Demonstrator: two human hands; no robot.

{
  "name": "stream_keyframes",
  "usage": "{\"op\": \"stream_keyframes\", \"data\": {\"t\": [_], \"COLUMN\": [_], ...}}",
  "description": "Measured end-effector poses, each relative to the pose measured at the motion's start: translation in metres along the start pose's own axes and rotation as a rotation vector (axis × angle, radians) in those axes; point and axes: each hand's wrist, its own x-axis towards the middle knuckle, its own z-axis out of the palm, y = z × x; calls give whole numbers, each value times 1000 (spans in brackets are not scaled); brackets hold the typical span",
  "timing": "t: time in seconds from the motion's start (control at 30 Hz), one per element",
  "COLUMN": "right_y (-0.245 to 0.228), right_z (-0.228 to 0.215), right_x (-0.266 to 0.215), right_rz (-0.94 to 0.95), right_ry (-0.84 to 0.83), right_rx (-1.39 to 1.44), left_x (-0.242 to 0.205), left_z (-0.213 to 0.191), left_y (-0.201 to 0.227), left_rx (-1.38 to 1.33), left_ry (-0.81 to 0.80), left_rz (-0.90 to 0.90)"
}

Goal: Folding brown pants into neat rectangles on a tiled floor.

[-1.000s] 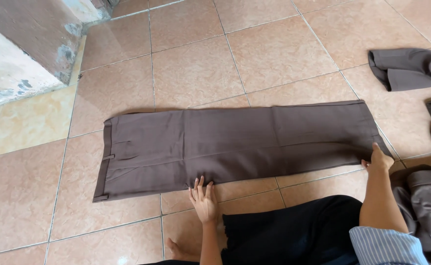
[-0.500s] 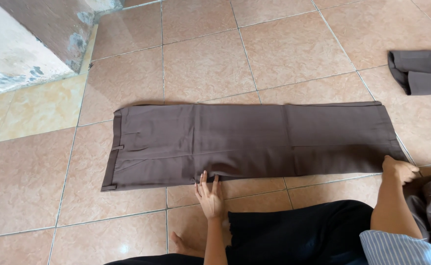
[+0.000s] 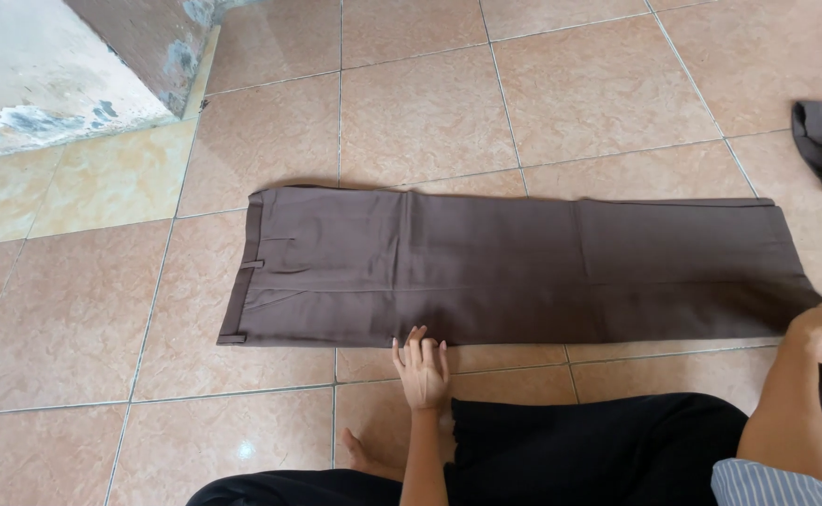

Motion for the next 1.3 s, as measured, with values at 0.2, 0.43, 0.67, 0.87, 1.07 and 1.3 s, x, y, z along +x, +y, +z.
{"op": "stream_keyframes", "data": {"t": [0.2,0.43,0.67,0.87,1.07,1.3], "right_y": [-233,-254,-217,-198,-127,-151], "right_z": [-48,-77,-33,11,28,0], "right_x": [-131,-347,-340,-275,-130,-148], "right_rz": [-815,-1518,-1660,-1608,-733,-483], "right_ry": [-367,-1401,-1686,-1395,-939,-991], "right_rx": [-314,-103,-15,-206,-892,-837], "left_x": [-4,-4,-2,2,1,5], "left_z": [24,28,28,22,20,14], "left_y": [-18,-19,-19,-12,-12,-11], "left_rx": [201,258,281,285,216,165], "left_ry": [-1,-140,-138,-192,-162,-181], "left_rz": [-76,-228,-224,-257,-250,-271]}}
